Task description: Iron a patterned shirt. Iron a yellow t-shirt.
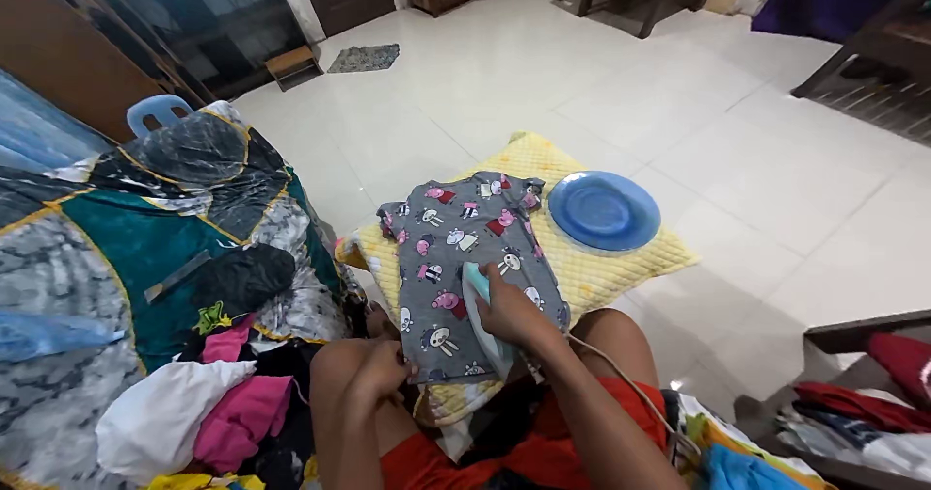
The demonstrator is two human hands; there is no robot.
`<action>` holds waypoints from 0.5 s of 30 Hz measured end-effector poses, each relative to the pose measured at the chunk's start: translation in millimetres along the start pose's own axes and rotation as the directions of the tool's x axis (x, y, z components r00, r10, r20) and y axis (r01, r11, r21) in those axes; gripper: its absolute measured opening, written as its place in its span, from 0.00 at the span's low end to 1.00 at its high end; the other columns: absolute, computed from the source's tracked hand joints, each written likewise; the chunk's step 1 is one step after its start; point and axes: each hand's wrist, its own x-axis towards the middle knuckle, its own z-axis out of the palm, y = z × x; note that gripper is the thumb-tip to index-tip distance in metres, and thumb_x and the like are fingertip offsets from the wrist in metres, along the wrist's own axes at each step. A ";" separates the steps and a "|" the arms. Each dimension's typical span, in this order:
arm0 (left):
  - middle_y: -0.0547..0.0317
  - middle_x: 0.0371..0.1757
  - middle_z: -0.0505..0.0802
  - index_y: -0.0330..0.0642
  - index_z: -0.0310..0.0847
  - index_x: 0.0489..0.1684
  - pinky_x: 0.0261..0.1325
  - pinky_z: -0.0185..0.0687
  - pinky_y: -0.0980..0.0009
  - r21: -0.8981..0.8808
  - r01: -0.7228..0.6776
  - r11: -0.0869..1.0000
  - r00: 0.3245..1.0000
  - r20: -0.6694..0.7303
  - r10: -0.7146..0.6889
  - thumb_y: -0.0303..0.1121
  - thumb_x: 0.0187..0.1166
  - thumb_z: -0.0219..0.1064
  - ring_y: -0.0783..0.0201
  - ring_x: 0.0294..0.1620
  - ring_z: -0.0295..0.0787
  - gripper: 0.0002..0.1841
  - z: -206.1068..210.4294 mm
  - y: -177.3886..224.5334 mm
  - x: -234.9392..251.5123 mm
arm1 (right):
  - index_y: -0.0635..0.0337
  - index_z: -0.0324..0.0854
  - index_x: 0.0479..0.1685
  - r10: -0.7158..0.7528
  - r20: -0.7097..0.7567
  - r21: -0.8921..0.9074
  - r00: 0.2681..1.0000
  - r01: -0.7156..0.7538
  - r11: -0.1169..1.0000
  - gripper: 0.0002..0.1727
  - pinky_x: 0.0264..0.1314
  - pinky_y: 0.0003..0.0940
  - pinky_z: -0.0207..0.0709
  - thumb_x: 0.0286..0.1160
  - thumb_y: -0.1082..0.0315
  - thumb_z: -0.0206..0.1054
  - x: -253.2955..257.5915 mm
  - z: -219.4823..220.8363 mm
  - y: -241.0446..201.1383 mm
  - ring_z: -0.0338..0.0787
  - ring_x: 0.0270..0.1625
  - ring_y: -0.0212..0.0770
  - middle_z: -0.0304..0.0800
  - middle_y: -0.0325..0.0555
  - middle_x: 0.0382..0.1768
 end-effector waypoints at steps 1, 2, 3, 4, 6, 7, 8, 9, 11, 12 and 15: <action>0.46 0.46 0.93 0.36 0.80 0.62 0.37 0.95 0.52 0.030 0.005 1.000 1.000 0.010 -0.006 0.34 0.78 0.74 0.52 0.36 0.96 0.18 2.0 -0.8 5.3 | 0.47 0.50 0.92 -0.004 0.008 -0.005 1.000 0.004 1.000 0.39 0.55 0.59 0.86 0.83 0.59 0.63 4.2 -1.6 -2.8 0.94 0.51 0.58 0.90 0.58 0.51; 0.44 0.47 0.93 0.37 0.81 0.62 0.37 0.95 0.50 0.052 0.011 0.999 1.000 0.012 -0.011 0.32 0.77 0.74 0.50 0.37 0.96 0.18 4.5 -1.0 9.5 | 0.48 0.50 0.92 -0.011 0.011 -0.009 1.000 0.011 1.000 0.39 0.56 0.60 0.86 0.83 0.59 0.63 11.6 -3.9 -6.1 0.94 0.53 0.58 0.90 0.58 0.53; 0.42 0.48 0.93 0.36 0.81 0.62 0.38 0.95 0.49 0.068 0.014 0.998 1.000 0.011 -0.015 0.31 0.76 0.74 0.49 0.37 0.95 0.19 6.1 -0.7 12.2 | 0.48 0.50 0.92 -0.018 0.010 -0.011 1.000 0.018 1.000 0.39 0.57 0.60 0.86 0.83 0.59 0.63 20.7 -6.1 -10.1 0.93 0.53 0.58 0.90 0.59 0.54; 0.41 0.49 0.92 0.36 0.80 0.63 0.38 0.94 0.48 0.077 0.020 0.997 1.000 0.011 -0.021 0.31 0.75 0.74 0.48 0.37 0.95 0.19 7.0 -0.2 13.9 | 0.48 0.50 0.92 -0.019 0.005 -0.019 1.000 0.019 1.000 0.39 0.57 0.59 0.86 0.82 0.59 0.63 29.6 -7.9 -14.6 0.93 0.54 0.58 0.90 0.59 0.54; 0.42 0.48 0.92 0.38 0.79 0.64 0.35 0.93 0.50 0.051 0.023 0.998 1.000 0.015 -0.024 0.30 0.75 0.74 0.49 0.36 0.94 0.20 8.9 -2.2 15.9 | 0.48 0.50 0.93 -0.003 -0.008 -0.037 1.000 0.003 0.999 0.40 0.57 0.59 0.86 0.82 0.59 0.63 41.1 -8.9 -23.7 0.93 0.54 0.58 0.90 0.59 0.54; 0.43 0.48 0.92 0.38 0.79 0.64 0.34 0.93 0.51 0.032 0.021 0.999 1.000 0.017 -0.021 0.30 0.75 0.73 0.50 0.35 0.94 0.20 9.8 -3.5 15.7 | 0.47 0.49 0.93 0.008 -0.015 -0.046 1.000 -0.009 0.999 0.40 0.57 0.60 0.86 0.81 0.59 0.63 42.2 -7.2 -26.8 0.94 0.54 0.58 0.91 0.59 0.53; 0.43 0.48 0.91 0.39 0.79 0.65 0.33 0.92 0.51 0.022 0.022 1.000 1.000 0.021 -0.022 0.29 0.75 0.73 0.51 0.34 0.93 0.20 10.3 -4.2 14.2 | 0.47 0.48 0.93 0.017 -0.023 -0.053 1.000 -0.018 0.998 0.41 0.56 0.60 0.86 0.81 0.59 0.63 40.1 -3.7 -28.2 0.94 0.54 0.59 0.91 0.59 0.53; 0.43 0.48 0.91 0.39 0.78 0.66 0.33 0.91 0.52 0.019 0.021 1.000 1.000 0.023 -0.021 0.30 0.76 0.72 0.51 0.34 0.92 0.20 10.6 -4.5 12.2 | 0.47 0.48 0.94 0.021 -0.025 -0.058 0.999 -0.022 0.998 0.41 0.56 0.61 0.86 0.81 0.59 0.63 35.1 0.7 -27.6 0.94 0.54 0.59 0.91 0.59 0.53; 0.43 0.50 0.90 0.39 0.76 0.68 0.34 0.91 0.51 0.040 0.016 0.999 1.000 0.023 -0.017 0.31 0.77 0.72 0.51 0.35 0.92 0.21 11.4 -4.0 10.2 | 0.47 0.49 0.93 0.015 -0.021 -0.065 1.000 -0.016 0.998 0.40 0.56 0.62 0.86 0.81 0.58 0.63 18.2 10.5 -22.1 0.94 0.53 0.60 0.91 0.58 0.52; 0.43 0.51 0.90 0.39 0.76 0.68 0.35 0.91 0.51 0.061 0.011 0.998 1.000 0.024 -0.012 0.32 0.77 0.71 0.50 0.36 0.92 0.21 11.4 -3.4 9.5 | 0.46 0.50 0.92 0.018 -0.015 -0.069 1.000 -0.019 0.997 0.40 0.56 0.62 0.86 0.82 0.57 0.63 8.0 15.6 -20.1 0.94 0.52 0.59 0.91 0.58 0.51; 0.43 0.50 0.91 0.38 0.77 0.67 0.38 0.91 0.50 0.109 -0.004 0.994 1.000 0.026 0.001 0.34 0.78 0.71 0.50 0.36 0.93 0.20 10.6 -1.6 8.9 | 0.47 0.49 0.93 0.022 -0.003 -0.077 1.000 -0.022 0.997 0.40 0.55 0.60 0.87 0.82 0.58 0.62 -7.2 23.8 -23.3 0.94 0.51 0.58 0.91 0.57 0.49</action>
